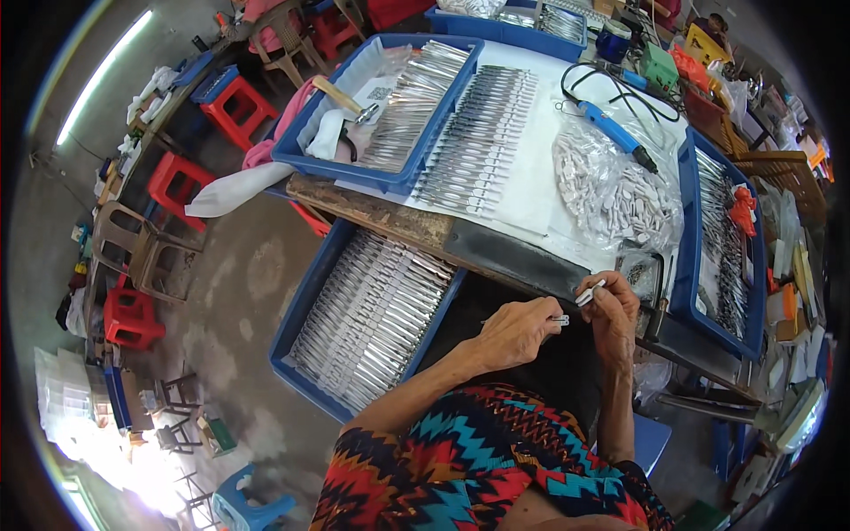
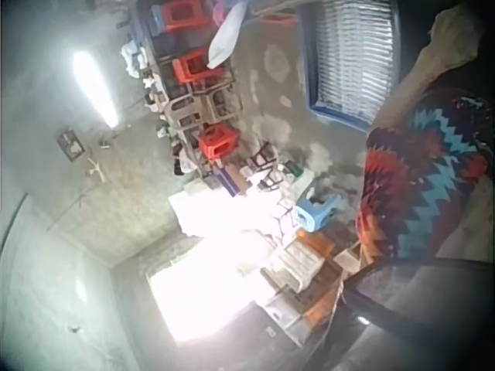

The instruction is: Assembling small metal and plastic components at a workbench using tweezers.

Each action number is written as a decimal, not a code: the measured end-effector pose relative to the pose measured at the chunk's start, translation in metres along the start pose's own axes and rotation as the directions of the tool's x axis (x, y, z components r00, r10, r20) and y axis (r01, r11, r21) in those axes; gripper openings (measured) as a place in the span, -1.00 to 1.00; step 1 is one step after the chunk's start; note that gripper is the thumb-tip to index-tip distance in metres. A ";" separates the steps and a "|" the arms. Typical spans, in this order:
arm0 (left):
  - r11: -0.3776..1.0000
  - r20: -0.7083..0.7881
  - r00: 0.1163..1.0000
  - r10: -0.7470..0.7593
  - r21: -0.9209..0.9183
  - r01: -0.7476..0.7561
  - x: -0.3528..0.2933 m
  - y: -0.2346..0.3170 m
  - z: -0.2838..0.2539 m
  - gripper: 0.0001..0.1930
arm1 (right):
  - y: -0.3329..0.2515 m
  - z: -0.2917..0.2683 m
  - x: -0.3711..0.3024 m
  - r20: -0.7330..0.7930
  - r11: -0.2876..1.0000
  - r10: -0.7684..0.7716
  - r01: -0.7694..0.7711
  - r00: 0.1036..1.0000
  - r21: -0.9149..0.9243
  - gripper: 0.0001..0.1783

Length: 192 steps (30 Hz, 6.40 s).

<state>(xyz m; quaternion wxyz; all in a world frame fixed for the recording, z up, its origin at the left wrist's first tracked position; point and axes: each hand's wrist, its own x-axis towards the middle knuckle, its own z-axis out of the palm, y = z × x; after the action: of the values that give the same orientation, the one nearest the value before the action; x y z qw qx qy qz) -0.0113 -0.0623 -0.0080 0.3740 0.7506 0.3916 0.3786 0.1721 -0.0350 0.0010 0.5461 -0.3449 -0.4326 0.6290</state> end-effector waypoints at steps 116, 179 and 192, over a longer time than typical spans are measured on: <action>0.925 -0.013 0.984 -0.176 -0.344 0.161 -0.048 0.049 0.004 -0.93 | -0.042 0.027 -0.081 0.087 0.975 -0.184 0.193 0.979 -0.111 -0.90; 0.782 0.234 0.924 -0.302 -0.493 0.381 -0.034 -0.014 0.013 -0.93 | 0.001 0.015 -0.067 0.088 0.842 0.138 -0.070 0.987 -0.534 -0.80; 0.955 0.141 0.974 -0.180 -0.213 0.207 -0.034 -0.007 -0.007 -0.93 | -0.005 0.023 -0.047 0.312 0.627 0.197 0.126 0.929 -0.769 -0.74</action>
<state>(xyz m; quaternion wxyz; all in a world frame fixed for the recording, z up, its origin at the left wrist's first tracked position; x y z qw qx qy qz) -0.0332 -0.0874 -0.0201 0.5152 0.6826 0.3943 0.3363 0.1612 -0.0851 0.0123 0.2395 -0.4312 -0.7482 0.4437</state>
